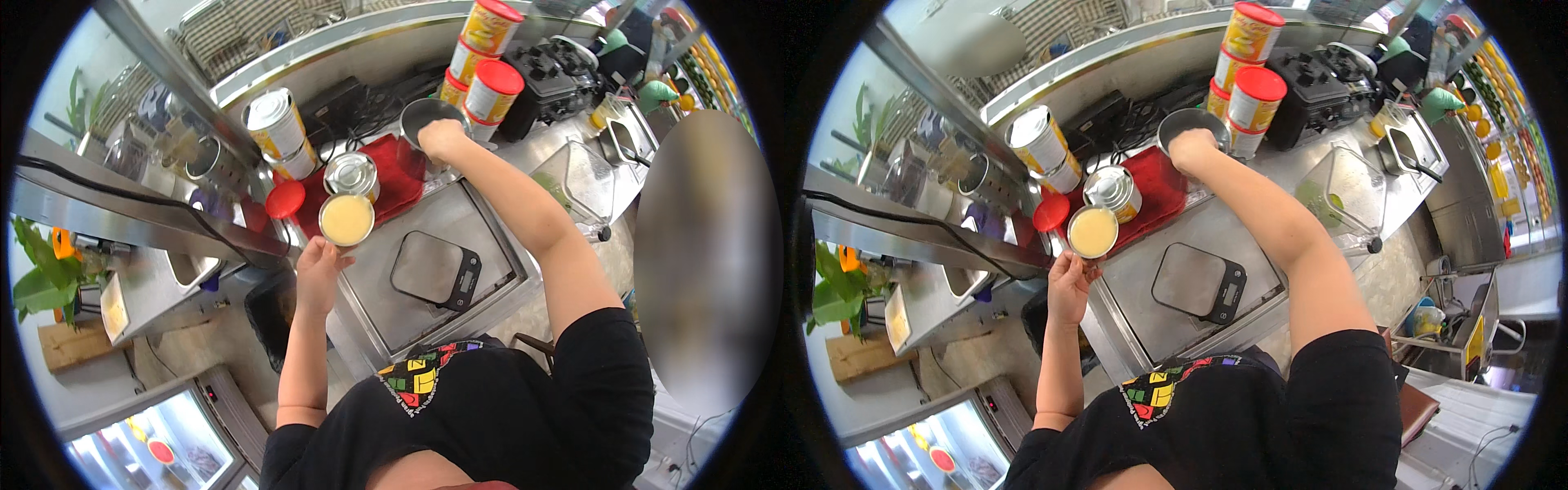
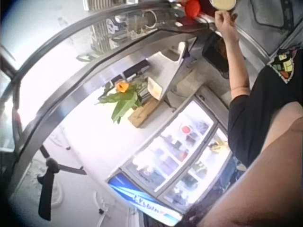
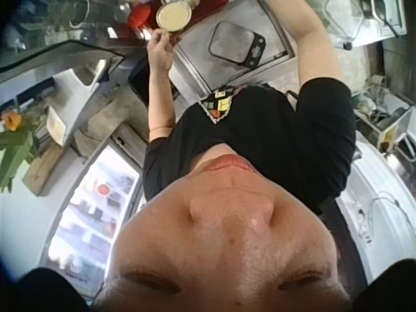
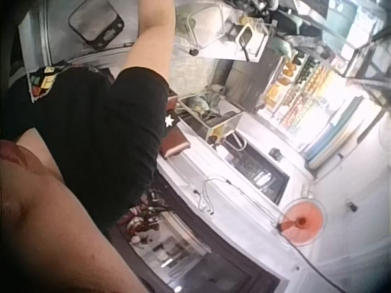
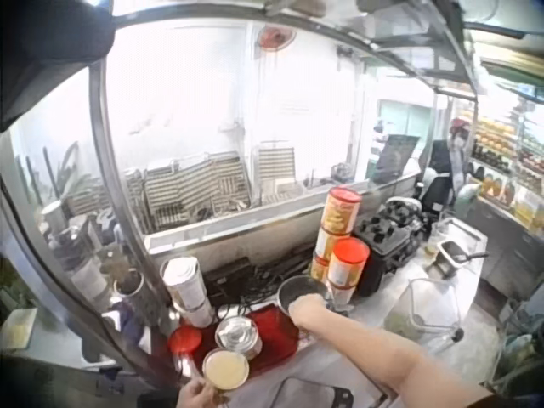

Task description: The person prepares a smoothie by adding green fruit pieces, canned liquid, and ice into a blender jar, then blends the mixture. The person uses tongs to handle fruit, a scoop for ice, and operates a touchscreen POS system during the process.

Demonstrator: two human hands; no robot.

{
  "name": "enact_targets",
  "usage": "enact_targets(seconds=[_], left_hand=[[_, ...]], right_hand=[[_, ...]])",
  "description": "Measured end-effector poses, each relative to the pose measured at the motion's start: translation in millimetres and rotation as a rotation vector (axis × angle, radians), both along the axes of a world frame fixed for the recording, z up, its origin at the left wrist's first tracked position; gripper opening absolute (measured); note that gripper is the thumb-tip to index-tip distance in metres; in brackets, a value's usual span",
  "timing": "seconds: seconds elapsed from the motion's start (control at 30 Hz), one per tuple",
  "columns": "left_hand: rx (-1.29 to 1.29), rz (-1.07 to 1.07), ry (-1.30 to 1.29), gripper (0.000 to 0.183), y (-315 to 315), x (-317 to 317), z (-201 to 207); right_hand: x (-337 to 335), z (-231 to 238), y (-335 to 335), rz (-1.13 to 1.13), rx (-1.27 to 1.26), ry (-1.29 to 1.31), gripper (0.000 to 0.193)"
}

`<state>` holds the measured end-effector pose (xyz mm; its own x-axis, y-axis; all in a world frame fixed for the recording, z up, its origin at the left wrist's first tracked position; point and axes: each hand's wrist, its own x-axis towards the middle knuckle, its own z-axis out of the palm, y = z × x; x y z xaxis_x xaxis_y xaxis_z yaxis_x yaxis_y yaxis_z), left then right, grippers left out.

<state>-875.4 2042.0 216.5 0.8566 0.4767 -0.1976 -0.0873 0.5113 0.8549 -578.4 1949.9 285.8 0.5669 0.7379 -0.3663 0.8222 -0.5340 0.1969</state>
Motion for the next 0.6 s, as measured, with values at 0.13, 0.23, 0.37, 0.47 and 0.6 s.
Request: enact_targets(seconds=[0.13, 0.23, 0.37, 0.47, 0.6], left_hand=[[0.01, -0.029, -0.031, 0.011, -14, -3, 6], [0.0, -0.094, -0.049, 0.01, -23, 2, 7], [-0.008, -0.145, -0.026, 0.007, -43, 17, 11], [-0.037, -0.228, -0.093, 0.01, -55, 24, 9], [-0.059, -0.413, -0.153, 0.014, -86, 37, 2]], right_hand=[[10, 62, -12, 0.002, 0.036, -0.012, 0.026], [4, 90, -40, -0.014, 0.059, 0.027, 0.025], [-3, 56, -78, -0.048, 0.299, -0.116, 0.021], [-28, 28, -103, 0.0, 0.737, -0.197, 0.023], [-79, -17, -237, -0.177, 1.368, -0.469, 0.017]])
